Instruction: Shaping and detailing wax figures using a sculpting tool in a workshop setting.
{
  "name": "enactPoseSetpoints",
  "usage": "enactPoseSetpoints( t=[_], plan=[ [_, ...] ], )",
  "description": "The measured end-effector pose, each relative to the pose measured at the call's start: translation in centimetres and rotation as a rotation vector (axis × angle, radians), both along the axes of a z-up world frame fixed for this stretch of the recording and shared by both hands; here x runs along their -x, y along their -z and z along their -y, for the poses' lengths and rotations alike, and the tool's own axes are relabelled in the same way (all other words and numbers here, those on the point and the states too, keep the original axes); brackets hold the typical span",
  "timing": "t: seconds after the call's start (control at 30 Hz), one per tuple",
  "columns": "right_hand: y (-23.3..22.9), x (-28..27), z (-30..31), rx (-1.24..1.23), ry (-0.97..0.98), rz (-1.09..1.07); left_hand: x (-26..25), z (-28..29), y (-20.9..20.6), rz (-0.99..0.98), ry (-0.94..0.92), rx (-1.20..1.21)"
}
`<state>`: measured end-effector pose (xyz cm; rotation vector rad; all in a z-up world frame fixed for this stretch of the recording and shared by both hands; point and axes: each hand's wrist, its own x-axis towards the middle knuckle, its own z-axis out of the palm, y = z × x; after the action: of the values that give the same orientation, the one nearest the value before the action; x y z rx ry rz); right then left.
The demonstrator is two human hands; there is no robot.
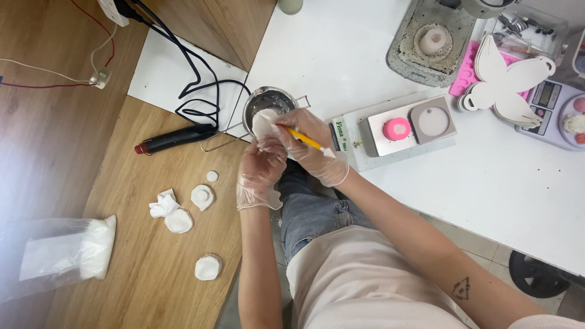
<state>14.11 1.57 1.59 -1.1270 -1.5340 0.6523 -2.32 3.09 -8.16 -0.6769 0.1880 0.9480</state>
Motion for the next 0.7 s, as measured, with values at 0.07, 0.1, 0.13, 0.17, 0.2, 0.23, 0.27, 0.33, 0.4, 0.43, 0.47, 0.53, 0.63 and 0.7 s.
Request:
enactPoseSetpoints(
  t=[0.07, 0.1, 0.13, 0.17, 0.2, 0.23, 0.27, 0.33, 0.4, 0.43, 0.47, 0.53, 0.63, 0.7],
  plan=[
    [0.8, 0.2, 0.4, -0.023, 0.021, 0.041, -0.5, 0.5, 1.7, -0.096, 0.005, 0.021],
    [1.7, 0.4, 0.3, -0.058, 0.011, 0.073, -0.4, 0.8, 3.3, -0.114, 0.017, -0.088],
    [2.7, 0.7, 0.3, -0.094, 0.001, 0.106, -0.2, 1.1, 4.8, -0.131, 0.029, -0.198],
    [3.2, 0.7, 0.3, -0.09, 0.002, 0.105, -0.1, 1.3, 5.4, -0.131, 0.031, -0.194],
    [3.7, 0.7, 0.4, -0.084, 0.012, 0.141, 0.0, 1.6, 6.0, -0.137, 0.048, -0.24],
    [4.2, 0.8, 0.6, -0.075, 0.02, 0.177, 0.2, 2.0, 6.6, -0.142, 0.065, -0.282],
    [3.9, 0.9, 0.5, -0.068, 0.021, 0.176, -0.1, 1.9, 4.1, -0.142, 0.066, -0.275],
    [3.6, 1.0, 0.4, -0.172, 0.009, 0.213, -0.9, 1.6, -0.7, -0.534, 0.213, -0.02],
    [3.9, 1.1, 0.4, -0.139, 0.053, 0.168, -1.7, 1.1, -4.9, -0.635, 0.29, -0.035],
    [4.0, 1.4, 0.4, -0.111, 0.088, 0.117, -1.9, 0.9, -7.1, -0.74, 0.359, -0.052],
    [4.1, 1.7, 0.3, -0.105, 0.084, 0.114, -1.6, 1.0, -5.5, -0.743, 0.357, -0.044],
    [4.4, 2.0, 0.1, -0.097, 0.082, 0.063, -1.4, 1.3, -2.3, -0.653, 0.109, -0.168],
    [4.4, 2.2, 0.2, -0.088, 0.065, 0.101, -1.1, 0.7, -0.3, -0.758, -0.051, -0.329],
    [4.8, 2.6, 0.3, -0.106, 0.072, 0.083, -1.6, 0.1, -3.2, -0.826, -0.065, -0.359]
  ],
)
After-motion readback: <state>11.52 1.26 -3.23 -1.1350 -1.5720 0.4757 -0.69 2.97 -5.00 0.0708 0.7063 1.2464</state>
